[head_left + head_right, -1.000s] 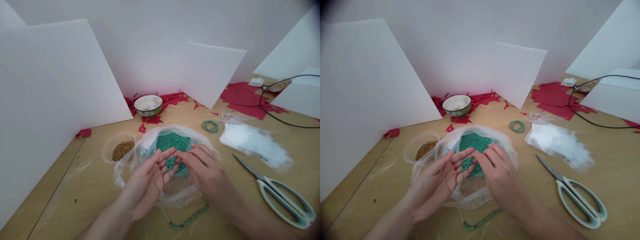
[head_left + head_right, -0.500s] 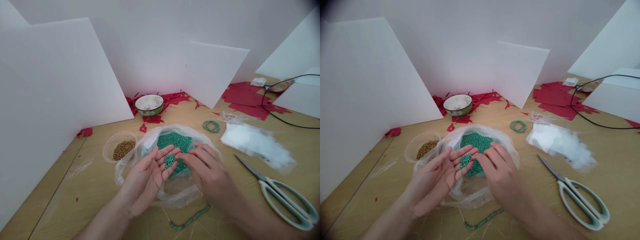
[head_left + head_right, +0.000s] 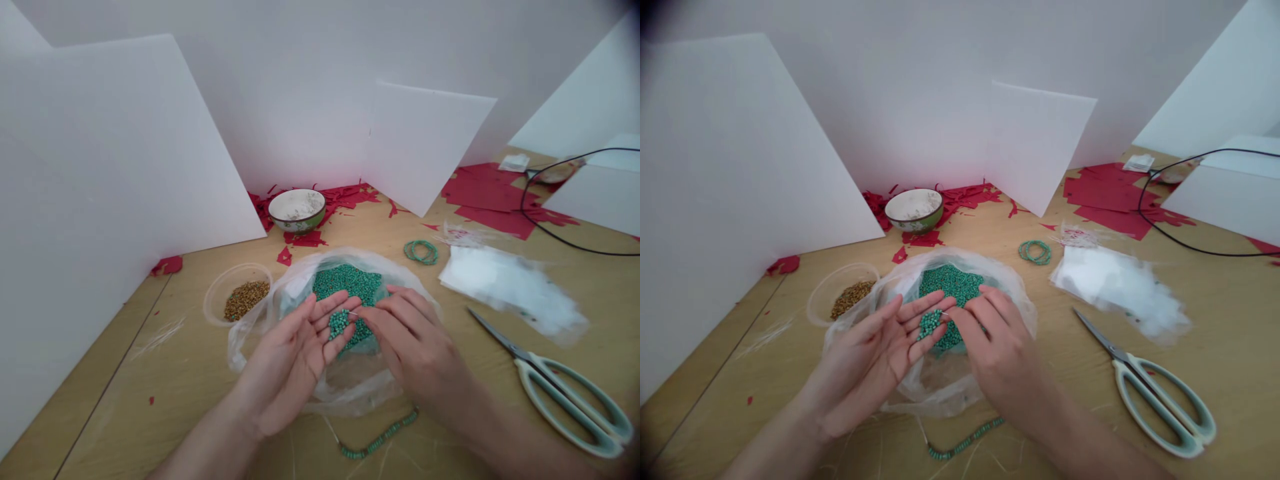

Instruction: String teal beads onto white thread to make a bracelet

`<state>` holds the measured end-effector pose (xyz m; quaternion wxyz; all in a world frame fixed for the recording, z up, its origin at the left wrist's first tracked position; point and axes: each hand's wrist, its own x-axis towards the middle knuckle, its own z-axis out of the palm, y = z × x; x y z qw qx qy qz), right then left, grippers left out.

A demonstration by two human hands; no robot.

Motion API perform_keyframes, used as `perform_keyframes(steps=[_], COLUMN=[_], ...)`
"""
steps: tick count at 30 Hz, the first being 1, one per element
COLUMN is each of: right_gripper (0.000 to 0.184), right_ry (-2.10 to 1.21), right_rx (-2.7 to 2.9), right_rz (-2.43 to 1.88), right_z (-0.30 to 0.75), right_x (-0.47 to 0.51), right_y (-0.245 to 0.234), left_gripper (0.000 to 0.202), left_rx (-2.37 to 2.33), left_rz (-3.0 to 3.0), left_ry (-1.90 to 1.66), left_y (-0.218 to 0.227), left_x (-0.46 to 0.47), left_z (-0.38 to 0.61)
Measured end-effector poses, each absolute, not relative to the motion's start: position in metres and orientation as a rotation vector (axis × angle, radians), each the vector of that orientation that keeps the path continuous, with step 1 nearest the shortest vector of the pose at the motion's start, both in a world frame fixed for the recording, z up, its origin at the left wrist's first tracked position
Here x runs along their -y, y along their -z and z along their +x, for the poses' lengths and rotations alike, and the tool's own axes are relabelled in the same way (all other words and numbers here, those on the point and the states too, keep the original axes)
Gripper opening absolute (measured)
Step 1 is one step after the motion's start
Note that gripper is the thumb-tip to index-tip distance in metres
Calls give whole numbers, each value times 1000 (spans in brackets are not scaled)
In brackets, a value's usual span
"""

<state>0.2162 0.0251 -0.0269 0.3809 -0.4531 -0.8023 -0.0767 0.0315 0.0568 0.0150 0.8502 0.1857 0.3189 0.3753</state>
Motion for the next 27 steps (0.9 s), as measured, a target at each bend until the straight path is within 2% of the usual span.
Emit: perform_keyframes(steps=[14, 22, 27], right_gripper=[17, 38, 27], right_ry=[200, 136, -20], right_rx=[2067, 2065, 2017], right_rz=[-1186, -1199, -1145], right_z=[214, 215, 216], right_x=[-25, -27, -30], right_y=[24, 30, 27], left_gripper=[38, 34, 36], left_rx=[-681, -662, -691], left_rz=[406, 377, 374], left_ry=[-772, -781, -794], left_y=[-12, -13, -16], left_x=[-54, -54, -54], left_z=[33, 33, 34])
